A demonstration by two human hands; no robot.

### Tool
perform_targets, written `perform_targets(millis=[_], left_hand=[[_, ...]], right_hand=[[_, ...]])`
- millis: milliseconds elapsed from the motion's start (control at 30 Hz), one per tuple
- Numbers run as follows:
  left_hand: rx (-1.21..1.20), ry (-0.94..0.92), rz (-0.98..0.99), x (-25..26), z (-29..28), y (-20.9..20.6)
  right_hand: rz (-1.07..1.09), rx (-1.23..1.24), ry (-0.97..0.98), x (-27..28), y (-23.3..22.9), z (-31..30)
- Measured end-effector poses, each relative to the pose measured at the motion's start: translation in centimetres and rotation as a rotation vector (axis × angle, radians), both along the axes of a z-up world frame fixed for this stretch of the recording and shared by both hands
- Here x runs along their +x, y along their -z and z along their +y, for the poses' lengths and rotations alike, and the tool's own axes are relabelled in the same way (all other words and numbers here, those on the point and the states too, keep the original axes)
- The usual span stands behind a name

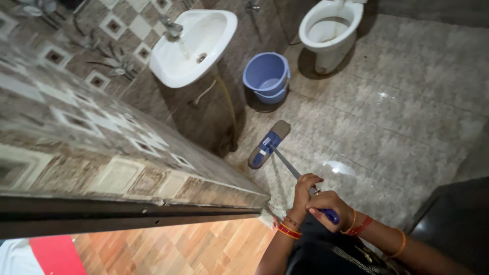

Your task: The person mops the tiled floor of a bathroom using a long-handled mop, moving around a bucket, sink, and toilet.

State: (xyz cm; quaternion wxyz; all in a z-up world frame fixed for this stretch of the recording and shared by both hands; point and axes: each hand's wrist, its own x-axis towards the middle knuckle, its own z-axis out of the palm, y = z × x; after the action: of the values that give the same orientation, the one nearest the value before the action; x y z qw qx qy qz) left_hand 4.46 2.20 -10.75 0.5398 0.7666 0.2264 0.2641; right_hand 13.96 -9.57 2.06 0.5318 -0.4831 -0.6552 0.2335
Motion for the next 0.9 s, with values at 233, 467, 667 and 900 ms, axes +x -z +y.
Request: perform_targets(millis=[233, 467, 667, 900], left_hand=[[-0.069, 0.117, -0.047, 1.9, -4.7, -5.4], [0.015, 0.458, -0.032, 2.8, -7.4, -10.7], [0.019, 0.533, -0.059, 6.7, -5.1, -5.0], [0.4, 0.143, 0.273, 9.7, -0.8, 4.1]], right_hand=[[-0.006, 0.14, 0.097, 0.9, -7.7, -4.1], [-0.096, 0.168, 0.232, 0.5, -9.4, -7.9], [-0.235, 0.244, 0.408, 1.8, -3.5, -6.1], [-0.304, 0.064, 0.378, 5.8, 7.7, -2.4]])
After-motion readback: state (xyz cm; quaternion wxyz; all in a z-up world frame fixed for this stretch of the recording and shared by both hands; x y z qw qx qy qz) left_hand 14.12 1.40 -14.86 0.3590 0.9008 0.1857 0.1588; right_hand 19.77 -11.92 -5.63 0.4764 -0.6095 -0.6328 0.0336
